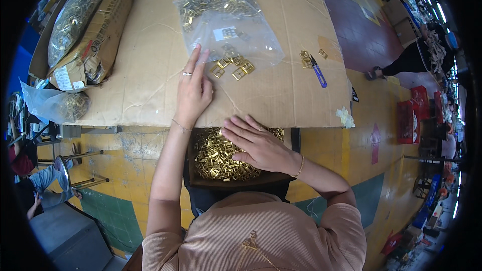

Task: The person sorts small gold-colored metal hardware pieces from a cardboard box into a clear plastic bag on a work table. They repeatedly pick up pieces by hand and place them into the bag. Another person briefly places bundles of beige straps on the table, but the camera wearer continues sorting the metal parts.

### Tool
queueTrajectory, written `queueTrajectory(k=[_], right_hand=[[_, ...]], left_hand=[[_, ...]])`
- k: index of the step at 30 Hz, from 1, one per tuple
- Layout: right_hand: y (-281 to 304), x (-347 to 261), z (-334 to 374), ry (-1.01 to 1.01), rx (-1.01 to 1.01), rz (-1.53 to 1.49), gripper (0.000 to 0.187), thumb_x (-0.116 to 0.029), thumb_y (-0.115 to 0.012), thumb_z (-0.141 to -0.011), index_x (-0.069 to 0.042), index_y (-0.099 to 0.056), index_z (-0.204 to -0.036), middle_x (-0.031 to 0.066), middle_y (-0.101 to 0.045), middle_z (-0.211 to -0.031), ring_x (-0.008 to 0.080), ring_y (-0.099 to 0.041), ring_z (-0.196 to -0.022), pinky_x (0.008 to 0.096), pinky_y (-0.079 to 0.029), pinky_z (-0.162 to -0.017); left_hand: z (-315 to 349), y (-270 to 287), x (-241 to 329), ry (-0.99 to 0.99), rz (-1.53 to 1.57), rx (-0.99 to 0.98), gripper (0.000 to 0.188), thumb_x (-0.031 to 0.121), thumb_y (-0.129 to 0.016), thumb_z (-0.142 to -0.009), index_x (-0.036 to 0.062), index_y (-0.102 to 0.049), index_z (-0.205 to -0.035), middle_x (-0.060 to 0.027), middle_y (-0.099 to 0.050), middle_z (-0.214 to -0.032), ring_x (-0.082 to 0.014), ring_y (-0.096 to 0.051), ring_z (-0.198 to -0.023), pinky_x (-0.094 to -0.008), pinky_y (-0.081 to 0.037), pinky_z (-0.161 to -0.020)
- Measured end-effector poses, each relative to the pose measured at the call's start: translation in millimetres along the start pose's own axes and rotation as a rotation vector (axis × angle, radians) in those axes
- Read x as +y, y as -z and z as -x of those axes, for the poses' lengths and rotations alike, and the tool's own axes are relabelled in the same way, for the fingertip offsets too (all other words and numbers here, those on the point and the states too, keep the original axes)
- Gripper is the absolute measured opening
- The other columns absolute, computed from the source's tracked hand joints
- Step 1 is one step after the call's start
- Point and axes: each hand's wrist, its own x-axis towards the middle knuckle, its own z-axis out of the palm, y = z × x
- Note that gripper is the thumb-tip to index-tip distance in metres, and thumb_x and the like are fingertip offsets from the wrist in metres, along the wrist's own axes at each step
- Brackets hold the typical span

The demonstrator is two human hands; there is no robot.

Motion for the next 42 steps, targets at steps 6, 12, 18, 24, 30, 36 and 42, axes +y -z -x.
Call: queueTrajectory(k=[6, 12, 18, 24, 30, 36, 42], right_hand=[[23.6, 74.6, -50.8, -0.190, 0.314, 0.286, 0.052, -0.029, -0.057, -0.101, -0.002, -0.049, -0.145, 0.0155, -0.048, -0.152, 0.0325, -0.039, -0.145, 0.0500, -0.025, -0.122], [26.0, 82.5, -35.6, -0.236, 0.264, 0.213, 0.050, -0.023, -0.054, -0.102, -0.003, -0.047, -0.146, 0.0185, -0.054, -0.145, 0.0324, -0.047, -0.139, 0.0463, -0.031, -0.119], [49.9, 85.5, -36.8, -0.411, 0.418, -0.288, 0.048, -0.008, -0.049, -0.099, -0.004, -0.046, -0.147, 0.0195, -0.060, -0.135, 0.0329, -0.057, -0.124, 0.0431, -0.041, -0.110], [37.3, 100.6, -66.2, -0.169, 0.386, 0.087, 0.050, -0.008, -0.056, -0.097, -0.007, -0.048, -0.146, 0.0160, -0.062, -0.134, 0.0322, -0.054, -0.129, 0.0391, -0.044, -0.107], [39.4, 112.3, -93.4, -0.158, 0.366, 0.163, 0.034, -0.010, -0.067, -0.091, -0.005, -0.068, -0.124, 0.0127, -0.070, -0.118, 0.0302, -0.063, -0.108, 0.0414, -0.050, -0.094], [44.6, 102.4, -64.9, -0.216, 0.427, 0.028, 0.028, -0.014, -0.067, -0.093, -0.004, -0.071, -0.119, 0.0141, -0.068, -0.126, 0.0296, -0.062, -0.117, 0.0405, -0.049, -0.101], [20.4, 86.9, -50.9, -0.122, 0.248, 0.314, 0.050, -0.035, -0.057, -0.100, -0.002, -0.057, -0.138, 0.0158, -0.048, -0.151, 0.0311, -0.042, -0.143, 0.0450, -0.030, -0.120]], left_hand=[[-1.4, 1.5, 3.0, 0.007, 0.025, 0.001, 0.069, -0.006, -0.052, -0.080, 0.0071, -0.048, -0.147, -0.0206, -0.041, -0.155, -0.0402, -0.053, -0.130, -0.0432, -0.045, -0.106], [-0.7, 2.0, 0.7, 0.025, -0.003, -0.014, 0.069, -0.005, -0.053, -0.080, 0.0076, -0.048, -0.147, -0.0200, -0.041, -0.155, -0.0401, -0.053, -0.128, -0.0439, -0.046, -0.105], [-0.6, 0.9, 0.9, 0.032, 0.021, -0.020, 0.070, -0.006, -0.054, -0.079, 0.0088, -0.048, -0.147, -0.0188, -0.041, -0.155, -0.0397, -0.054, -0.126, -0.0444, -0.045, -0.105], [-0.5, 1.3, 1.1, 0.009, 0.001, -0.004, 0.070, -0.006, -0.054, -0.079, 0.0089, -0.048, -0.147, -0.0191, -0.041, -0.155, -0.0396, -0.052, -0.129, -0.0442, -0.044, -0.106], [-1.1, 1.7, 3.2, 0.029, 0.009, -0.013, 0.069, -0.006, -0.053, -0.079, 0.0081, -0.048, -0.146, -0.0199, -0.041, -0.155, -0.0399, -0.052, -0.131, -0.0443, -0.044, -0.107], [-0.5, 2.0, 2.7, 0.042, 0.011, -0.020, 0.069, -0.006, -0.053, -0.079, 0.0077, -0.048, -0.146, -0.0204, -0.042, -0.154, -0.0404, -0.052, -0.130, -0.0443, -0.044, -0.107], [-1.4, 0.8, 2.2, 0.023, 0.014, -0.012, 0.068, -0.005, -0.052, -0.079, 0.0077, -0.049, -0.146, -0.0208, -0.042, -0.154, -0.0411, -0.053, -0.129, -0.0445, -0.045, -0.106]])
